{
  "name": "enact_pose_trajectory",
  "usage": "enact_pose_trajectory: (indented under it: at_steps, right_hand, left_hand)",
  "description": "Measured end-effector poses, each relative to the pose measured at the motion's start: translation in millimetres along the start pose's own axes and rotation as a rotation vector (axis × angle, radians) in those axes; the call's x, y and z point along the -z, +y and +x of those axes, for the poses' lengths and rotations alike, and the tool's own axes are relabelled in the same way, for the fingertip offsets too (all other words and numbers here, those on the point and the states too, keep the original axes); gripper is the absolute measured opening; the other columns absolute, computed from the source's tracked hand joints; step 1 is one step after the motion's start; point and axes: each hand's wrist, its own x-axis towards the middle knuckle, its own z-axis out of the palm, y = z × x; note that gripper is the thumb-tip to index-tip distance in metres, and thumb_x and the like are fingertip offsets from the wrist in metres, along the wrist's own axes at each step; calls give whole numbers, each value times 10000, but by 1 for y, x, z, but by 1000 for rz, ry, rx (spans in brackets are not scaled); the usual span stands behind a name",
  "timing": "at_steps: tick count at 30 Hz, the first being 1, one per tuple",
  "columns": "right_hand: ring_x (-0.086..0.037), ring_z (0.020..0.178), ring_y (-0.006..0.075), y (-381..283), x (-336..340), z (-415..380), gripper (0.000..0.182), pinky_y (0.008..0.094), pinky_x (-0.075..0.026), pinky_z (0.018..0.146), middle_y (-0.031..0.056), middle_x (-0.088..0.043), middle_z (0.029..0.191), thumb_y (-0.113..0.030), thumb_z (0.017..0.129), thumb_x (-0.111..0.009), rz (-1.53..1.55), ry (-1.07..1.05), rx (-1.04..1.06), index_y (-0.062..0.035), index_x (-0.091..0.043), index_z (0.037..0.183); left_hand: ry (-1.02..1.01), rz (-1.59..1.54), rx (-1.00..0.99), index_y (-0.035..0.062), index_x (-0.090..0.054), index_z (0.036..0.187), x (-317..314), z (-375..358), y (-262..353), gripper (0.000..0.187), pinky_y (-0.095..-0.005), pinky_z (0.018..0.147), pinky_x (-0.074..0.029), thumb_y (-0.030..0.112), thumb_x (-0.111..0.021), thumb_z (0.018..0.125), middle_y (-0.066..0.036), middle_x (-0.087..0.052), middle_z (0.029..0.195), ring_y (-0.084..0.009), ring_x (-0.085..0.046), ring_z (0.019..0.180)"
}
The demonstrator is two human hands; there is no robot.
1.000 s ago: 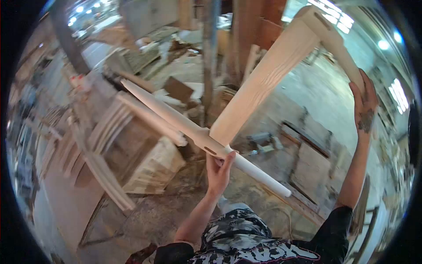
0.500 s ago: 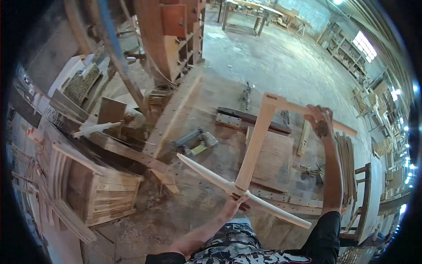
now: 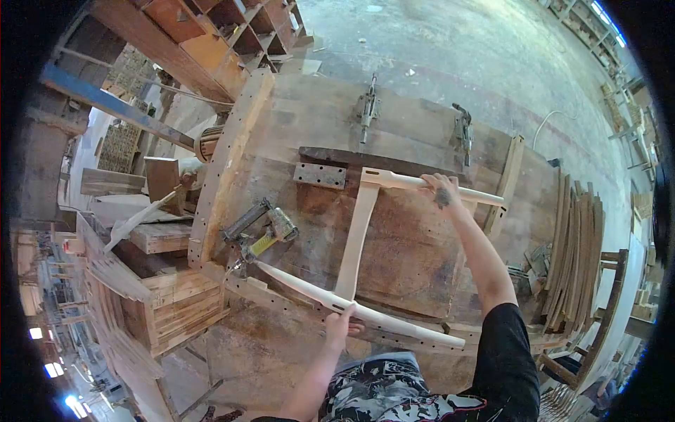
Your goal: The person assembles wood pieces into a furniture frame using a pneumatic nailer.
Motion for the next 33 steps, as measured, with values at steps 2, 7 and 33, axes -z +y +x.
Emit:
enact_pose_trajectory:
  at_steps: [2,7,33]
  right_hand:
    - [-595,1102,278,-7,-15,10,422,452,-363,971,59,-652,1092,-425,942,-642,71,36,-45,-183,-638,1288]
    - [-619,1074,291,-21,-36,25,423,469,-400,921,53,-658,1056,-395,912,-681,90,117,-61,-183,-644,1275]
    - [-600,976,266,7,-122,-269,437,402,-484,892,165,-650,1055,-264,903,-772,676,541,-1216,15,-637,1211]
  left_hand:
    - [23,5,31,-37,-674,954,9,-4,18,371,-279,508,-560,334,-662,969,-148,-733,780,-192,-705,585]
    - [246,365,-263,0,-676,897,3,21,44,402,-345,558,-540,381,-597,996,-131,-730,734,-215,-694,598]
    - [435,1188,-1101,18,-491,1317,-41,160,111,565,-513,837,-507,369,-688,921,-185,-523,1146,-404,-584,1043]
